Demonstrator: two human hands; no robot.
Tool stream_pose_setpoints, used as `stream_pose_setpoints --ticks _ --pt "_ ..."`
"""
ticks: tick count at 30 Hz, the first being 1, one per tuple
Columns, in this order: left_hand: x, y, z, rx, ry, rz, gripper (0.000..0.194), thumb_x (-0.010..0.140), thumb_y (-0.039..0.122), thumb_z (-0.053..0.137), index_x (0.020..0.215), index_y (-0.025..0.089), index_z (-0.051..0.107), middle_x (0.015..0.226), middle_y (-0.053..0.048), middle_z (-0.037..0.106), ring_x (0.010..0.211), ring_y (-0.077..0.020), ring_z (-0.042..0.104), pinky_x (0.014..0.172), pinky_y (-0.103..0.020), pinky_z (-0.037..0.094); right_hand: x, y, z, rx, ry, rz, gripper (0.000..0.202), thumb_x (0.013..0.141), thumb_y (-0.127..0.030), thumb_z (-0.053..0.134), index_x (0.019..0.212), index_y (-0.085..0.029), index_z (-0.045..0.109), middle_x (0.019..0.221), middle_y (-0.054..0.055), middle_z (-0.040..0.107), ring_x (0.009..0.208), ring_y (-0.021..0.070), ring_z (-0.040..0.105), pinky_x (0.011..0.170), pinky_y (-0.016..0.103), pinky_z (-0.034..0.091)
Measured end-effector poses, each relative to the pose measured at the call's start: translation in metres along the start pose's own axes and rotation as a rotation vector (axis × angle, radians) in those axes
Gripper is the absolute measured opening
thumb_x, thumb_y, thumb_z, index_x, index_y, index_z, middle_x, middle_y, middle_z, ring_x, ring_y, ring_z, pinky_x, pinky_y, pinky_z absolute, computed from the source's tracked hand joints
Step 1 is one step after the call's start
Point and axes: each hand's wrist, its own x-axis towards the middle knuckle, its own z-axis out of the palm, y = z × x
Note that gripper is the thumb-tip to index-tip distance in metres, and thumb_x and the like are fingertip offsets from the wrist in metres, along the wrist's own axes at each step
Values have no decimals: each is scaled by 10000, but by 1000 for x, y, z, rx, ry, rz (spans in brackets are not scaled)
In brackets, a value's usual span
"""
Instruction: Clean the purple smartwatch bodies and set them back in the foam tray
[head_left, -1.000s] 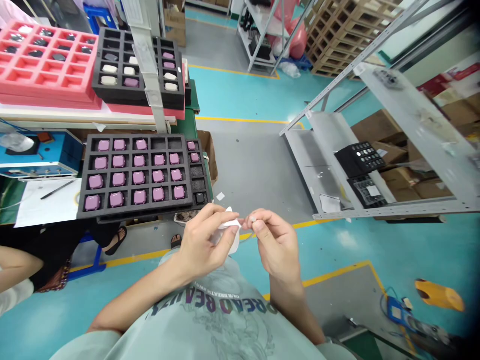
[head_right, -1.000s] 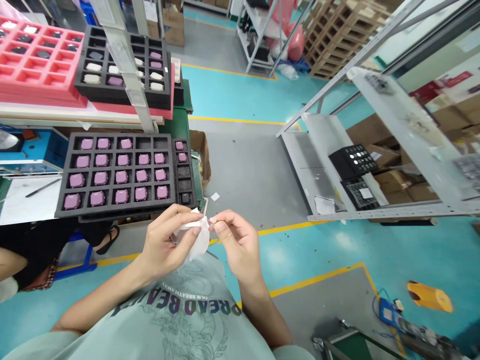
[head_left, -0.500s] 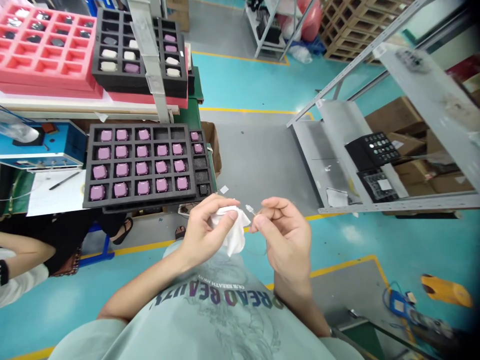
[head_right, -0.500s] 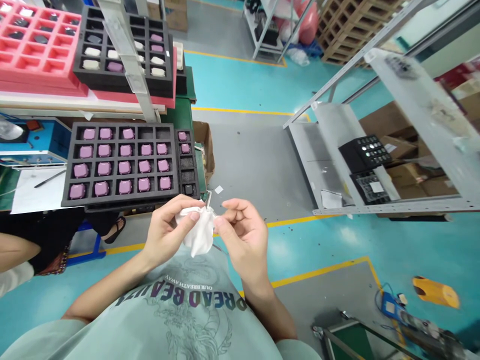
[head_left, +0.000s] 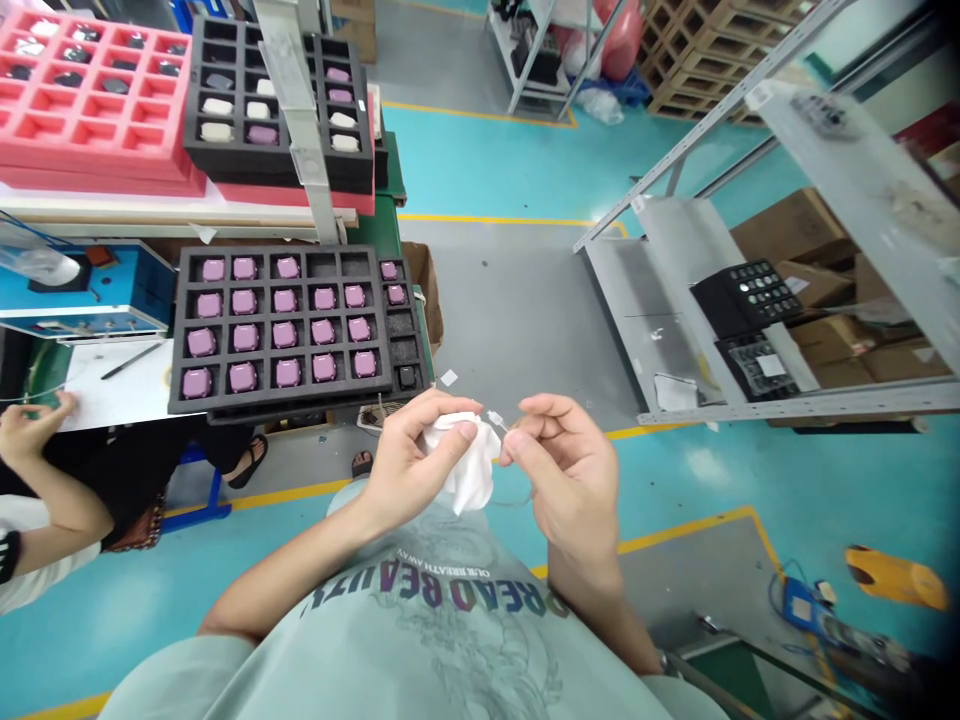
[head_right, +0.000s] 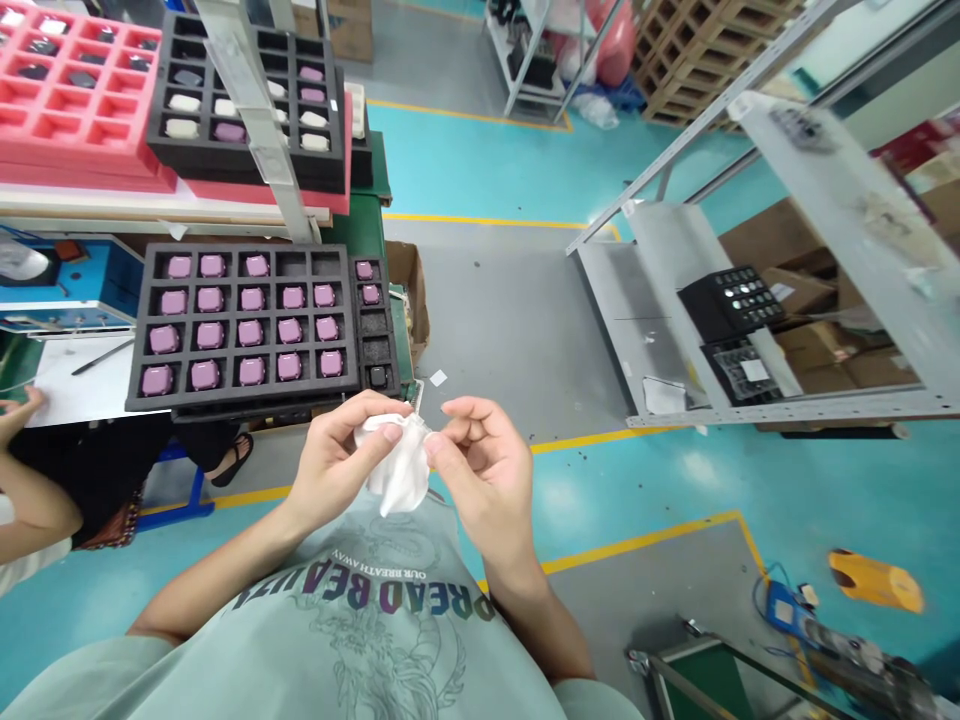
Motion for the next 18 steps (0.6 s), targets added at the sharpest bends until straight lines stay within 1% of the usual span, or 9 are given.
stream_pose_setpoints --ticks 3,5,8,10,12,14,16,18 --pt "0 -2 -1 17 -4 -11 183 922 308 723 1007 170 810 928 -75 750 814 -177 683 711 -276 501 0 0 0 11 -8 4 206 886 -248 783 1072 -264 695 728 -55 663 642 105 645 609 223 544" --pt "0 -5 -2 37 -28 -22 198 937 324 710 1005 165 806 926 -77 752 822 -180 683 728 -283 499 0 0 0 12 -6 5 200 885 -245 786 1063 -260 697 729 -54 666 640 103 647 612 222 548" --pt "-2 -9 -2 91 -158 -33 262 988 370 651 965 159 806 895 -77 750 826 -186 676 762 -302 490 2 1 0 20 7 3 186 882 -254 793 1040 -249 696 733 -50 670 636 103 649 606 222 551" --pt "-4 -11 -1 146 -266 -41 357 1028 418 582 934 155 806 857 -77 729 809 -191 660 754 -314 472 3 2 1 31 8 8 184 887 -266 794 1039 -247 692 742 -48 674 641 105 656 608 224 554" --pt "-7 -13 0 210 -328 -55 481 1066 481 479 945 153 809 823 -75 692 770 -194 633 726 -325 447 5 3 1 34 4 18 186 891 -280 797 1038 -246 688 748 -46 674 644 105 659 613 228 558" --pt "-10 -15 1 248 -352 -60 619 1092 546 339 1001 161 815 837 -82 679 765 -204 626 733 -342 439 8 4 1 37 -3 31 192 894 -295 802 1035 -243 682 751 -45 670 637 103 653 610 231 561" --pt "-12 -17 2 247 -350 -49 742 1094 597 209 1048 175 818 884 -94 692 801 -218 642 767 -358 448 11 5 1 53 -19 55 206 891 -311 810 1028 -239 675 746 -45 665 621 102 643 600 233 566" --pt "-15 -18 3 233 -318 -39 794 1085 629 166 1045 179 820 922 -104 710 848 -230 662 797 -364 459 14 7 0 91 -48 89 225 883 -334 820 1017 -235 669 725 -48 656 603 101 630 582 234 572"
